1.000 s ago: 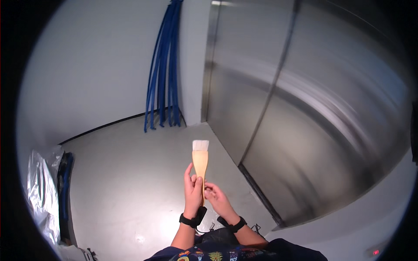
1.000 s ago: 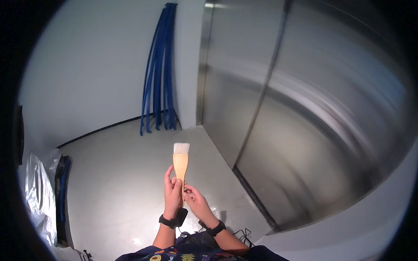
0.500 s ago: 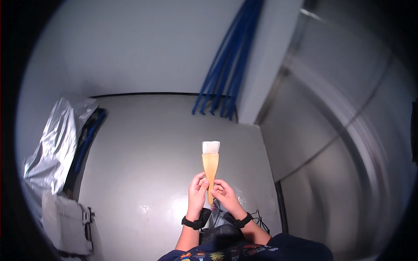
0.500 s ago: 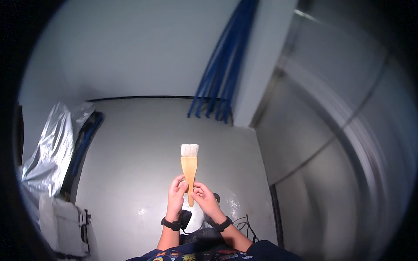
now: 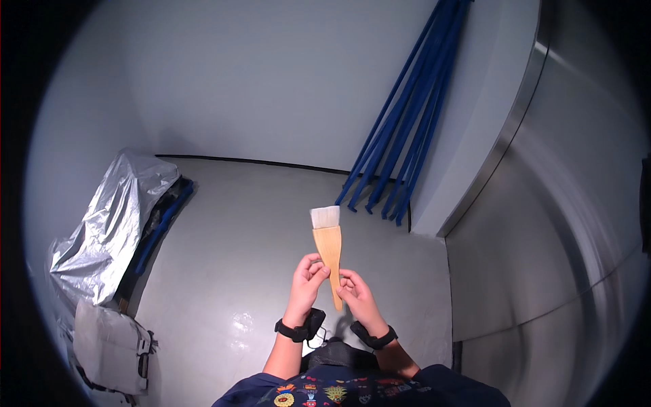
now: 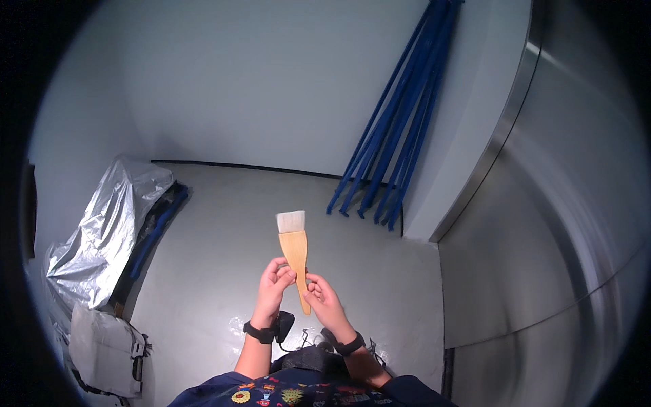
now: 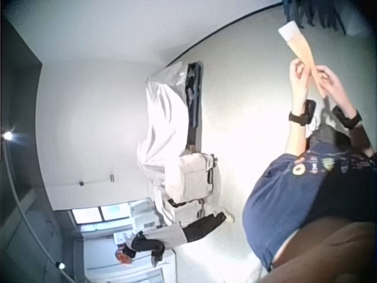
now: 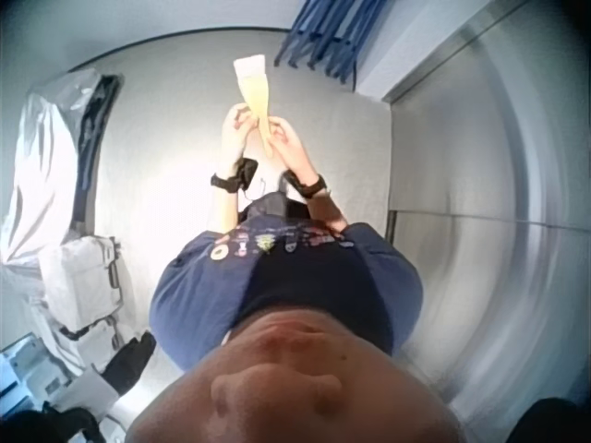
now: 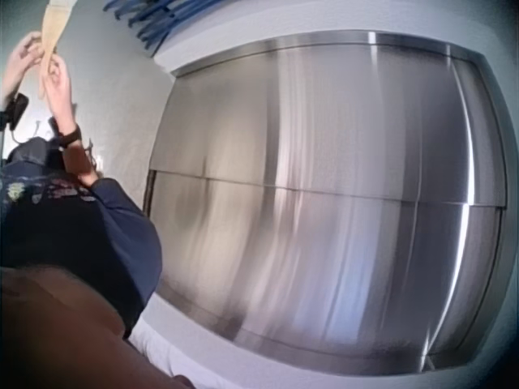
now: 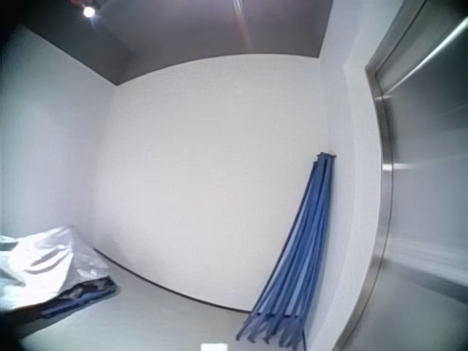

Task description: The person is using a brush to dust various interior surfaces including walls, an elevator panel, and a light switch.

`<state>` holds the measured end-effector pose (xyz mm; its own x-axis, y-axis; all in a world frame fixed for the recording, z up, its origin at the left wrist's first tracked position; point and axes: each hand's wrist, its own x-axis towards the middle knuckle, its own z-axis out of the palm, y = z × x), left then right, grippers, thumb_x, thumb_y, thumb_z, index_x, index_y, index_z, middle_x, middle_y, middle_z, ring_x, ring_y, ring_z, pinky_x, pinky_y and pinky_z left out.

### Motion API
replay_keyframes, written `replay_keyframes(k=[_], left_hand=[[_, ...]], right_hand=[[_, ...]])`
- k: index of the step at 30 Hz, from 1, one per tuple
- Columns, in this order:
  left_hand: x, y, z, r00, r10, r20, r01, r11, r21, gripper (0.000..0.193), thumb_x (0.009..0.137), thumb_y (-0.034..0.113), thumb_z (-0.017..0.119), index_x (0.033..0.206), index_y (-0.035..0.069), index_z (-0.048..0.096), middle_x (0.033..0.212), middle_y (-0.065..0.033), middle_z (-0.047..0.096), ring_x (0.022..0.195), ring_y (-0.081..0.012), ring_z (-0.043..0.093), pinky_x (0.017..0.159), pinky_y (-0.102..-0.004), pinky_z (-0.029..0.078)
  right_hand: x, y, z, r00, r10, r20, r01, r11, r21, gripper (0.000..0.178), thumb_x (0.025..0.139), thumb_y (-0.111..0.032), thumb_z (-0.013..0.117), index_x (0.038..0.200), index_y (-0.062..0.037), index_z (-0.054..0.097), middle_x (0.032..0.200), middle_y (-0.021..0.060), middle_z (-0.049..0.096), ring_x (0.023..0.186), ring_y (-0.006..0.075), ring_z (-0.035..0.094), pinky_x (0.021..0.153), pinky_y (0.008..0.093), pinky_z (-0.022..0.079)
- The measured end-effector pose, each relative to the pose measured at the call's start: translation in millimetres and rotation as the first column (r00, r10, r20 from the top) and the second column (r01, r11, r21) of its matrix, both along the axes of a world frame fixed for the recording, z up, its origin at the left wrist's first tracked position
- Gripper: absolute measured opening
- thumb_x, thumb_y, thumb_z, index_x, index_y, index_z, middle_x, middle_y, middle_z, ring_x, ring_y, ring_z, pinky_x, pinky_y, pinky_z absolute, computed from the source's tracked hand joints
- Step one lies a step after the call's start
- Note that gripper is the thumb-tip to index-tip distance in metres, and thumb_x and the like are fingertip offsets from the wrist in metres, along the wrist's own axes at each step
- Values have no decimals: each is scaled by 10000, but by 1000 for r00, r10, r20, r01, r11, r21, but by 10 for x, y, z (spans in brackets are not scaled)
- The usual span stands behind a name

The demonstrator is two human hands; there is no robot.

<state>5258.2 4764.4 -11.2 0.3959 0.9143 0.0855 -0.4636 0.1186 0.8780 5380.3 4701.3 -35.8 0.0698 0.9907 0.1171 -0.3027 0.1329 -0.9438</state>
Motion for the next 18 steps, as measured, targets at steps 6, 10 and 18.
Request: replay_keyframes(k=[6, 10, 18], left_hand=[[349, 678, -127, 999, -35, 26, 36, 998, -57, 232, 854, 54, 537, 1073, 25, 466, 888, -39, 600, 842, -108, 566, 795, -263, 438], [850, 1263, -206, 993, -113, 40, 118, 984, -135, 230, 856, 71, 539, 1071, 30, 471, 874, -27, 604, 821, -103, 569, 775, -257, 442], [1921, 2801, -616, 976, -215, -41, 200, 950, -239, 199, 864, 130, 528, 1040, 43, 493, 894, -25, 604, 806, -100, 583, 707, -231, 462]], right_hand=[[323, 520, 14, 998, -47, 42, 50, 996, -80, 369, 860, -17, 494, 1216, -10, 398, 918, 15, 498, 834, 70, 495, 740, 202, 408], [716, 978, -136, 997, -67, -50, 60, 991, -120, 426, 864, -40, 493, 1257, -8, 332, 888, 61, 534, 772, 96, 522, 711, 213, 426], [1816, 2131, -434, 946, -280, 161, 304, 940, -152, 311, 880, -64, 483, 1184, -17, 441, 757, 12, 497, 598, 59, 464, 535, 188, 387]])
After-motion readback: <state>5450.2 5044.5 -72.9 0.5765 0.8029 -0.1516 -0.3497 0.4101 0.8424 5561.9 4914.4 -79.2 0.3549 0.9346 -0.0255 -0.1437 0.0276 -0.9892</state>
